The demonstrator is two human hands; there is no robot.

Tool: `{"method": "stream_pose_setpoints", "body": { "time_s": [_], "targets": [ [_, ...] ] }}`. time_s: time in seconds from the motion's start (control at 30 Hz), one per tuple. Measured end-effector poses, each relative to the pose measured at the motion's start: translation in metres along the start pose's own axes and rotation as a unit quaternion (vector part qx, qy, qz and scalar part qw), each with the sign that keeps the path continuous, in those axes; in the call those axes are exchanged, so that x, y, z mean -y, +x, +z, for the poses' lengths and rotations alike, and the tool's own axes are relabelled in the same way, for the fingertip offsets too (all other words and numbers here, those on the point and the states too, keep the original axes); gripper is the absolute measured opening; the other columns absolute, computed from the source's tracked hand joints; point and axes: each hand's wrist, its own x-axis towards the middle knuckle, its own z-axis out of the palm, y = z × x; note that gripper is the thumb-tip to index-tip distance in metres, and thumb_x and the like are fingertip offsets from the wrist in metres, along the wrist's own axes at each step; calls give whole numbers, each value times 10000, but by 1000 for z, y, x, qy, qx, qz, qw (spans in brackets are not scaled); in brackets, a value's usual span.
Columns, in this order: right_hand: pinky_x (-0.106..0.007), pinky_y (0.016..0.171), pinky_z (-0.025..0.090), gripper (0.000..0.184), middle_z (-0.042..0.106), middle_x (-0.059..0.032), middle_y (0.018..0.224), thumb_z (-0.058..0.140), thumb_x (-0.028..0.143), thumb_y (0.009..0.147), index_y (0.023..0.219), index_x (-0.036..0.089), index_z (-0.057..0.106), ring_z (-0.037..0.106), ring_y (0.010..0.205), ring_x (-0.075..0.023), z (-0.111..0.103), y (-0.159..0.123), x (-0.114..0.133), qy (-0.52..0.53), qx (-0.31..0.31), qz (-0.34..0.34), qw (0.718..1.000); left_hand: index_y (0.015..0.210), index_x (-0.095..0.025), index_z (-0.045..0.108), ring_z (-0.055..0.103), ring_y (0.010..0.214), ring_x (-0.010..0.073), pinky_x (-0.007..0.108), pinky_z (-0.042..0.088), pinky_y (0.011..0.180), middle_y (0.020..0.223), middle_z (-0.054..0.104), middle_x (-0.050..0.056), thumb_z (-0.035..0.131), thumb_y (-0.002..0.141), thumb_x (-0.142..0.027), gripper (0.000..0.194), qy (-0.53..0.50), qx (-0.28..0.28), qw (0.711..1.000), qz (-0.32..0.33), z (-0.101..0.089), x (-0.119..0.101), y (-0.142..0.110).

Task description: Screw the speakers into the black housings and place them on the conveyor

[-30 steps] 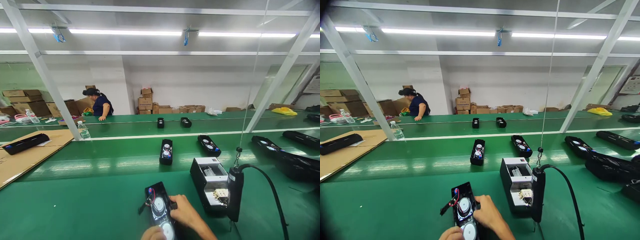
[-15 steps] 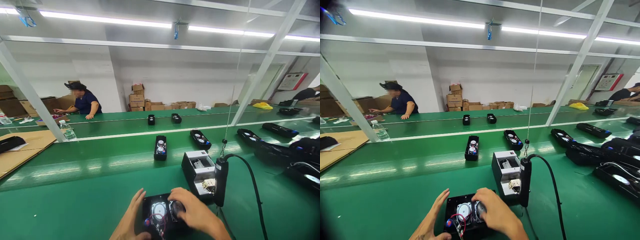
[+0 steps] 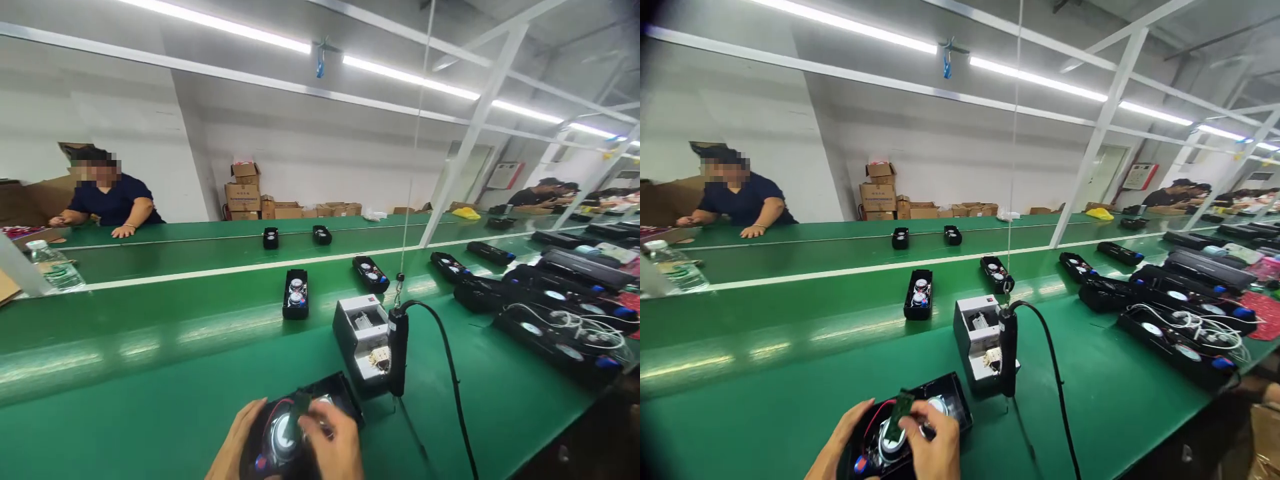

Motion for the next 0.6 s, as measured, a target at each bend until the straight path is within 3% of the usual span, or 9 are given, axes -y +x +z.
{"method": "stream_pose_setpoints", "body": {
  "time_s": [0.07, 0.1, 0.17, 0.23, 0.3, 0.37, 0.43, 0.6],
  "targets": [
    [-329, 810, 593, 328, 812, -85, 986, 686, 501, 948, 1004, 198, 797, 760, 903, -273, -15, 11, 21, 56, 14, 24, 998, 1567, -325, 404, 477, 1472, 420, 587, 466, 1184, 1635, 432, 147, 896, 657, -463, 1043, 0, -14, 1000, 7, -2, -23, -8],
    [-322, 814, 580, 307, 809, -77, 982, 669, 479, 971, 999, 199, 791, 752, 900, -256, -24, 16, 30, 53, 43, -10, 998, 1583, -339, 364, 445, 1492, 427, 593, 475, 1176, 1688, 339, 141, 900, 665, -413, 1065, 3, -22, 1000, 5, -3, -35, -11],
    [-316, 815, 532, 229, 804, -49, 967, 620, 381, 1025, 1007, 217, 778, 726, 885, -216, -39, 24, 42, -23, 138, -147, 979, 1568, -365, 363, 412, 1509, 438, 595, 505, 1146, 1747, 184, 119, 901, 645, -267, 1073, 39, -35, 999, -2, -5, -56, -14],
    [-322, 775, 468, 220, 791, -19, 930, 540, 231, 1061, 1005, 231, 753, 690, 832, -184, -51, 28, 50, -158, 227, -284, 918, 1490, -365, 450, 347, 1540, 449, 630, 467, 1170, 1764, 110, 95, 871, 591, -112, 1024, 91, -33, 995, 18, -7, -73, -14],
    [-340, 718, 411, 256, 767, -8, 882, 493, 102, 1038, 983, 221, 712, 654, 768, -178, -57, 28, 55, -298, 276, -350, 844, 1360, -336, 545, 241, 1581, 461, 698, 348, 1227, 1769, 82, 77, 841, 544, -32, 920, 144, -10, 988, 59, -7, -86, -11],
    [-357, 673, 377, 237, 745, -12, 862, 512, 37, 985, 966, 205, 678, 636, 737, -190, -57, 26, 57, -399, 304, -356, 788, 1217, -291, 600, 181, 1598, 464, 741, 249, 1252, 1771, 85, 79, 823, 539, -13, 766, 191, 22, 977, 91, -5, -94, -7],
    [-367, 647, 365, 216, 742, -19, 891, 546, 18, 943, 981, 195, 665, 644, 750, -206, -54, 25, 59, -449, 334, -349, 752, 1118, -256, 614, 195, 1598, 451, 743, 239, 1255, 1765, 133, 99, 807, 566, -15, 633, 231, 47, 967, 99, -1, -97, -3],
    [-361, 694, 404, 241, 742, -19, 964, 566, 24, 942, 1037, 204, 694, 670, 830, -218, -48, 27, 66, -485, 386, -326, 713, 983, -227, 644, 270, 1576, 450, 762, 268, 1229, 1716, 302, 139, 829, 627, -75, 429, 274, 71, 955, 88, 8, -95, 3]
  ]
}}
